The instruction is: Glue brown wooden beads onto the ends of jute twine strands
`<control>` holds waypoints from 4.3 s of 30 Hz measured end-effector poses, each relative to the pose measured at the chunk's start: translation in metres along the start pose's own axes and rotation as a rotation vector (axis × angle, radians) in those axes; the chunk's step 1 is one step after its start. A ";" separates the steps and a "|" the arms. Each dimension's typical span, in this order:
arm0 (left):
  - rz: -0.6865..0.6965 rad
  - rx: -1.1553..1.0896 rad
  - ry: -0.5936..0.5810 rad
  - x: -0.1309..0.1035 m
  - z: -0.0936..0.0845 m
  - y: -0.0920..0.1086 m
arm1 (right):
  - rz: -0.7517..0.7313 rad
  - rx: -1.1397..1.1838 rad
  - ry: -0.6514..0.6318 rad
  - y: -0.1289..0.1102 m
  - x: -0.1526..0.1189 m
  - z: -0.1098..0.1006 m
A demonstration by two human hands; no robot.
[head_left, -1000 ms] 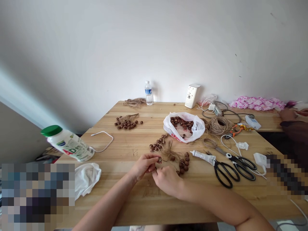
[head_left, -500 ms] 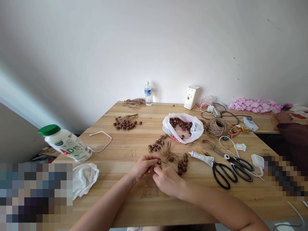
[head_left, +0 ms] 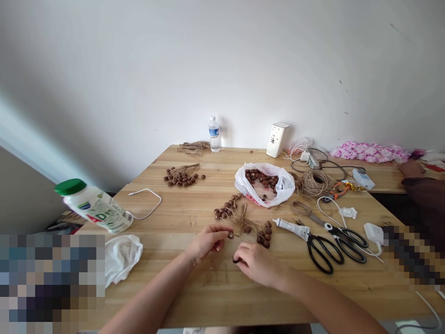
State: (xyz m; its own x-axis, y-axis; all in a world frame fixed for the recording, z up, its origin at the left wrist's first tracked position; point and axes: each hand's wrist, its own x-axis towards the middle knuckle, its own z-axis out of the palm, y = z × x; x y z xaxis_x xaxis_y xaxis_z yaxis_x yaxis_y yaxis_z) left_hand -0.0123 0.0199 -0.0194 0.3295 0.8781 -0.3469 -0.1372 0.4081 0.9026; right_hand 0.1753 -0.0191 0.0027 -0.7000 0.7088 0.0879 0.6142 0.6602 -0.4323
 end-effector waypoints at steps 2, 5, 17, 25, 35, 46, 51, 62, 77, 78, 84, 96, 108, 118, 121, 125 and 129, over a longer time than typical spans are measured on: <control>-0.003 0.012 -0.002 -0.001 0.001 0.000 | 0.017 0.119 0.084 0.003 0.001 0.000; -0.011 0.029 -0.010 -0.003 0.002 0.001 | 0.013 0.244 0.149 0.004 0.002 0.000; -0.038 0.036 -0.021 -0.002 0.002 -0.002 | 0.148 0.232 -0.120 -0.003 -0.001 -0.001; -0.049 0.044 -0.020 -0.002 0.002 -0.002 | 0.092 -0.225 -0.215 -0.009 -0.006 -0.010; -0.067 0.039 -0.023 -0.001 0.004 -0.002 | -0.176 -0.497 -0.231 -0.001 -0.004 -0.006; -0.060 0.037 -0.022 -0.003 0.006 -0.001 | -0.259 -0.478 -0.128 0.002 -0.002 -0.011; -0.062 0.036 -0.030 -0.001 0.006 -0.002 | -0.144 -0.369 0.117 0.011 0.004 -0.024; -0.068 0.049 -0.096 -0.006 0.012 -0.002 | -0.071 -0.396 0.301 0.013 0.016 -0.003; 0.009 0.043 -0.176 -0.007 0.013 -0.005 | -0.056 -0.408 0.224 0.012 0.015 -0.005; 0.021 0.052 -0.181 -0.006 0.013 -0.006 | -0.059 -0.404 0.223 0.012 0.015 -0.005; 0.117 0.130 -0.190 -0.004 0.013 -0.010 | -0.087 -0.376 0.228 0.014 0.014 -0.004; 0.251 0.135 -0.191 -0.006 0.013 -0.005 | 0.217 0.011 0.363 0.012 0.007 -0.003; 0.301 -0.082 -0.064 -0.001 0.018 -0.022 | 0.524 1.061 0.331 0.005 0.015 0.009; 0.310 -0.093 -0.069 -0.001 0.019 -0.023 | 0.538 1.119 0.362 0.003 0.014 0.004; 0.310 -0.082 -0.095 -0.002 0.020 -0.022 | 0.529 1.146 0.363 0.004 0.013 0.004; 0.314 -0.062 -0.119 -0.004 0.019 -0.022 | 0.517 1.159 0.353 0.004 0.013 0.004; 0.317 -0.056 -0.139 -0.004 0.019 -0.022 | 0.515 1.161 0.346 0.003 0.012 0.003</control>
State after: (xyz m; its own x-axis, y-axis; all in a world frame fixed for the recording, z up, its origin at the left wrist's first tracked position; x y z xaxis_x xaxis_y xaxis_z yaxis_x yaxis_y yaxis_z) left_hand 0.0069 0.0024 -0.0326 0.3862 0.9224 -0.0099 -0.3030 0.1369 0.9431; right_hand 0.1678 -0.0086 0.0001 -0.2461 0.9544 -0.1691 -0.0094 -0.1768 -0.9842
